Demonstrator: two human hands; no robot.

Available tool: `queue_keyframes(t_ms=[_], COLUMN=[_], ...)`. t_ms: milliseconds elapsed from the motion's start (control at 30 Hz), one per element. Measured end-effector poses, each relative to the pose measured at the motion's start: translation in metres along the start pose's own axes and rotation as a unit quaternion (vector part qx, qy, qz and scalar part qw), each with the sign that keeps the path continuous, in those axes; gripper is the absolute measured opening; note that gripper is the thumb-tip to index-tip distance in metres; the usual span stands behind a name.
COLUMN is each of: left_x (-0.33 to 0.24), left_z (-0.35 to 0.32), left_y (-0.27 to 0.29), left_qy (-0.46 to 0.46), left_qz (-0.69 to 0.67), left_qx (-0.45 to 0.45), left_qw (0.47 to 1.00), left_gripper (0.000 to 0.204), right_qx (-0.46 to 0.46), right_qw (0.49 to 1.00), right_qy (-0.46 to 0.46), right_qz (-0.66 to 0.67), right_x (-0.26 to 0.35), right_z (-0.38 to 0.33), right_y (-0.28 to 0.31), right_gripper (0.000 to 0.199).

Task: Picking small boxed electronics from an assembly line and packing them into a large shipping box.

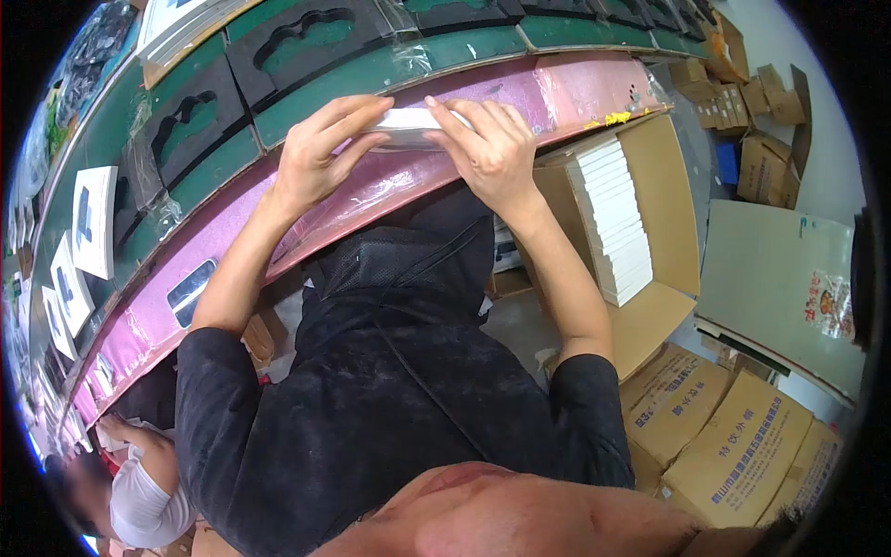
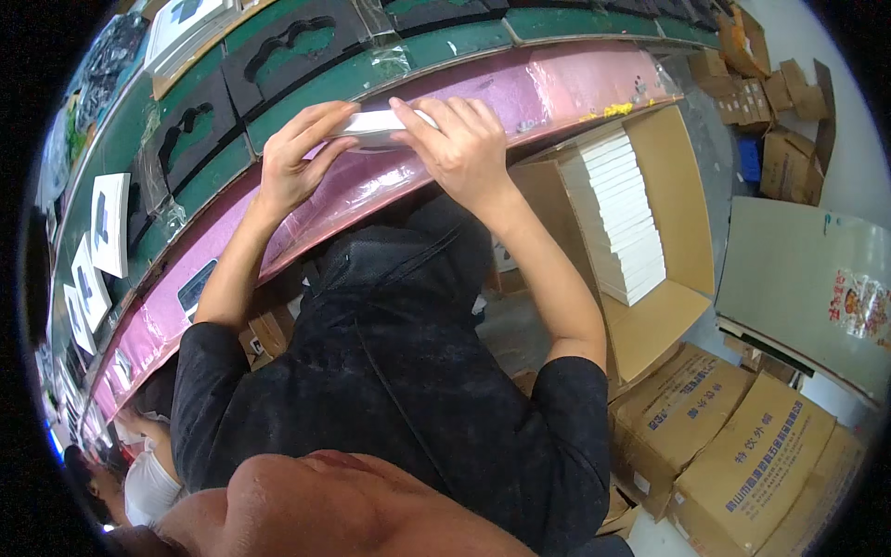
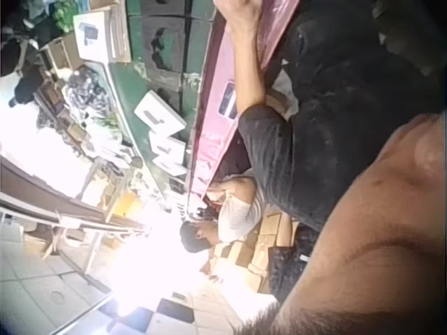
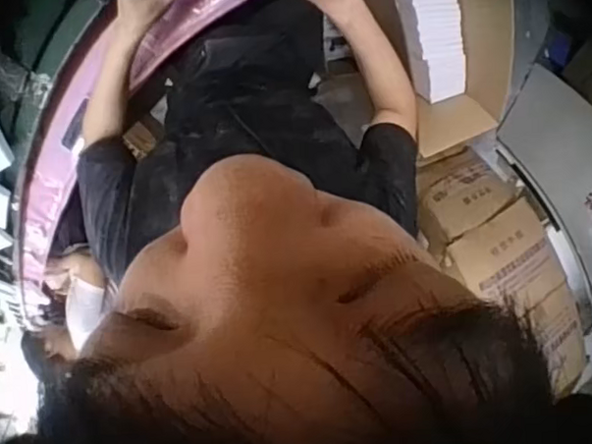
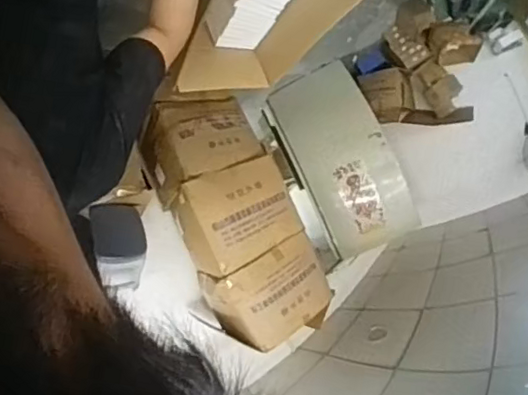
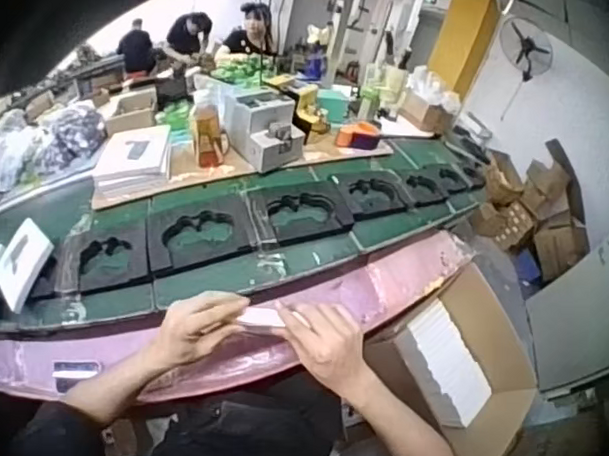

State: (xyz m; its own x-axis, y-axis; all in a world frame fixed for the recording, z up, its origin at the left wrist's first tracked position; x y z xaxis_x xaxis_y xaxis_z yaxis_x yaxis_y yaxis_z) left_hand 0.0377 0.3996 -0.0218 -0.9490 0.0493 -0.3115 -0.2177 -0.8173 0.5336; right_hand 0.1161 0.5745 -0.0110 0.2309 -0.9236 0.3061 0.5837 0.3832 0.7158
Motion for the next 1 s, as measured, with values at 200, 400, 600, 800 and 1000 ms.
queue_keyframes(t_ms=[200, 400, 600, 800, 1000], left_x=[-0.002, 0.007, 0.005, -0.010, -0.044], left_z=[-0.008, -0.015, -0.006, 0.011, 0.048], left_y=[0.006, 0.000, -0.008, -0.017, 0.004], left_qy=[-0.074, -0.009, 0.032, -0.036, 0.037], left_qz=[0.062, 0.076, 0.064, 0.029, -0.035], left_qx=[-0.017, 0.013, -0.006, -0.062, -0.142], left_qw=[0.995, 0.997, 0.997, 0.997, 0.989], left_gripper=[0.038, 0.036, 0.024, 0.023, 0.035], right_qx=[-0.008, -0.013, 0.171, 0.112, 0.095], right_qw=[1.000, 0.999, 0.982, 0.991, 0.974], right_qy=[0.007, 0.015, -0.057, -0.013, -0.101], right_qz=[0.007, -0.039, -0.058, -0.070, -0.180], right_x=[0.004, 0.001, -0.005, -0.006, -0.004], right_z=[0.003, 0.002, 0.021, 0.012, 0.012], right_y=[-0.002, 0.001, -0.011, 0.014, 0.169], right_gripper=[0.042, 0.040, 0.019, 0.015, 0.021])
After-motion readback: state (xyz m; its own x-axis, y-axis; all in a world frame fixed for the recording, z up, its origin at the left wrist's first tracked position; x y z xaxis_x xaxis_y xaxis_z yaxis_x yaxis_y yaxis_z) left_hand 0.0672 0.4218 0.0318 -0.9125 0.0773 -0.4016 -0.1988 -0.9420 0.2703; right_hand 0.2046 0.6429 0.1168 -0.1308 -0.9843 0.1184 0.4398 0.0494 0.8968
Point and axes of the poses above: each hand's wrist, its own z-axis towards the middle knuckle, its own y-axis out of the back of the hand, x = y × z, the point moved 6 cm from there along z, towards the middle knuckle, and after that the axes turned 15 degrees about -y, right-handed, at the moved point
